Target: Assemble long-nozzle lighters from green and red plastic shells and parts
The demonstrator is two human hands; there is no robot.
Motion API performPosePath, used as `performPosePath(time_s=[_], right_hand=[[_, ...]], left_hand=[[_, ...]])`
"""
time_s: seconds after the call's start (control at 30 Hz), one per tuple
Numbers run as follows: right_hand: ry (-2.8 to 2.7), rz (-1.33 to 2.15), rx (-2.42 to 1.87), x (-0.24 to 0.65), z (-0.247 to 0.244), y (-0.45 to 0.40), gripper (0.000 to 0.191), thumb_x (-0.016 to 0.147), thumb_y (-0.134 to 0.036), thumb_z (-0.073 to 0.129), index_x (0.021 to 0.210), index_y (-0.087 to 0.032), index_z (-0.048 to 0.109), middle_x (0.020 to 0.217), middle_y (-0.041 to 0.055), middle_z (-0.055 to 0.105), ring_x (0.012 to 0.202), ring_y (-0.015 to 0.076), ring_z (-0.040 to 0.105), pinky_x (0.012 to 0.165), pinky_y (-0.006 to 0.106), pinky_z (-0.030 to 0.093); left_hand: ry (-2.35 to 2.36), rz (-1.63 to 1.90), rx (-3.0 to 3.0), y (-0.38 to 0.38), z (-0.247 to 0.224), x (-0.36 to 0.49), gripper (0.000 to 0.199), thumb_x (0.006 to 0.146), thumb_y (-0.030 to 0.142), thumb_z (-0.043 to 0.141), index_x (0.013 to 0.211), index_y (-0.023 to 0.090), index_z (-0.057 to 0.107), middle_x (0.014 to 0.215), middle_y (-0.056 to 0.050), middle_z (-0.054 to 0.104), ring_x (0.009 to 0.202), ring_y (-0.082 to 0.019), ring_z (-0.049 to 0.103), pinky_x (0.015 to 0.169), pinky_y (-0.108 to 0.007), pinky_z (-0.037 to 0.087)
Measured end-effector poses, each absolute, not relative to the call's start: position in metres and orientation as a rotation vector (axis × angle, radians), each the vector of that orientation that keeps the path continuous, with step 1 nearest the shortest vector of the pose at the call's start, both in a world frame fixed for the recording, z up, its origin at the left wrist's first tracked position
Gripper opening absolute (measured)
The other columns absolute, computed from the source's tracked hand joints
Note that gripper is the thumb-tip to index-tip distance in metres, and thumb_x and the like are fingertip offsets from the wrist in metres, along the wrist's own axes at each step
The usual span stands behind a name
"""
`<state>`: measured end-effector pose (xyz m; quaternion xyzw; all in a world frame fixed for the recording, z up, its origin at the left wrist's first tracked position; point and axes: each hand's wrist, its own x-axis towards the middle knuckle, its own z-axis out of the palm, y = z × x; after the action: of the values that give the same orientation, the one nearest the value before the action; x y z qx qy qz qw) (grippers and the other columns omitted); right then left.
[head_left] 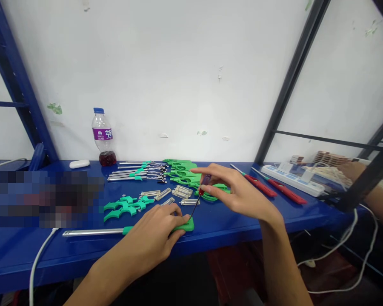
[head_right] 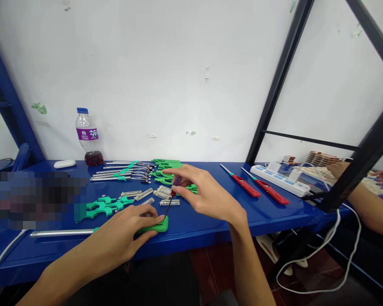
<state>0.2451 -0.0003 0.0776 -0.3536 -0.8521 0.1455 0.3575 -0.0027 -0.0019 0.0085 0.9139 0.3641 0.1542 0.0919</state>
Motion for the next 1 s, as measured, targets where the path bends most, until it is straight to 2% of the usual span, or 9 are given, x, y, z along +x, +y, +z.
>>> performPosePath(time_s=[0.2, 0.43, 0.63, 1.0], right_hand=[[-2.182, 0.368, -0.922, 0.2463, 0.0777, -0.0003, 0.039, 0.103, -0.026, 0.058, 0.142, -0.033, 0.062, 0.114, 0.0063, 0.068, 0.094, 0.0200, 0.070, 0.080, 0.035, 0.061], [-2.190, 0.378, -0.913, 0.2429, 0.0765, 0.0017, 0.041, 0.103, -0.023, 0.057, 0.142, -0.033, 0.062, 0.114, 0.0053, 0.067, 0.094, 0.0184, 0.069, 0.086, 0.036, 0.060], [-2.192, 0.369, -0.917, 0.2435, 0.0776, 0.0010, 0.040, 0.104, -0.028, 0.057, 0.144, -0.032, 0.060, 0.114, 0.0060, 0.067, 0.093, 0.0191, 0.070, 0.084, 0.037, 0.060], [-2.196, 0.351, -0.903, 0.2439, 0.0743, 0.0046, 0.043, 0.104, -0.023, 0.057, 0.146, -0.033, 0.058, 0.113, 0.0055, 0.066, 0.093, 0.0189, 0.070, 0.087, 0.038, 0.059]], left_hand=[[1.088, 0.473, 2.733, -0.0013, 0.0080, -0.0009, 0.030, 0.104, 0.025, 0.050, 0.123, 0.034, 0.071, 0.117, -0.004, 0.064, 0.102, -0.024, 0.063, 0.090, -0.038, 0.048], [1.094, 0.469, 2.740, -0.0021, 0.0086, 0.0004, 0.030, 0.104, 0.023, 0.051, 0.124, 0.033, 0.071, 0.117, -0.005, 0.065, 0.102, -0.025, 0.064, 0.091, -0.040, 0.049], [1.094, 0.467, 2.745, -0.0019, 0.0075, 0.0000, 0.031, 0.104, 0.023, 0.051, 0.126, 0.032, 0.071, 0.118, -0.006, 0.064, 0.103, -0.026, 0.064, 0.092, -0.042, 0.050], [1.092, 0.461, 2.759, -0.0005, 0.0056, 0.0008, 0.032, 0.104, 0.023, 0.051, 0.129, 0.032, 0.069, 0.116, -0.006, 0.064, 0.101, -0.026, 0.064, 0.090, -0.042, 0.050]])
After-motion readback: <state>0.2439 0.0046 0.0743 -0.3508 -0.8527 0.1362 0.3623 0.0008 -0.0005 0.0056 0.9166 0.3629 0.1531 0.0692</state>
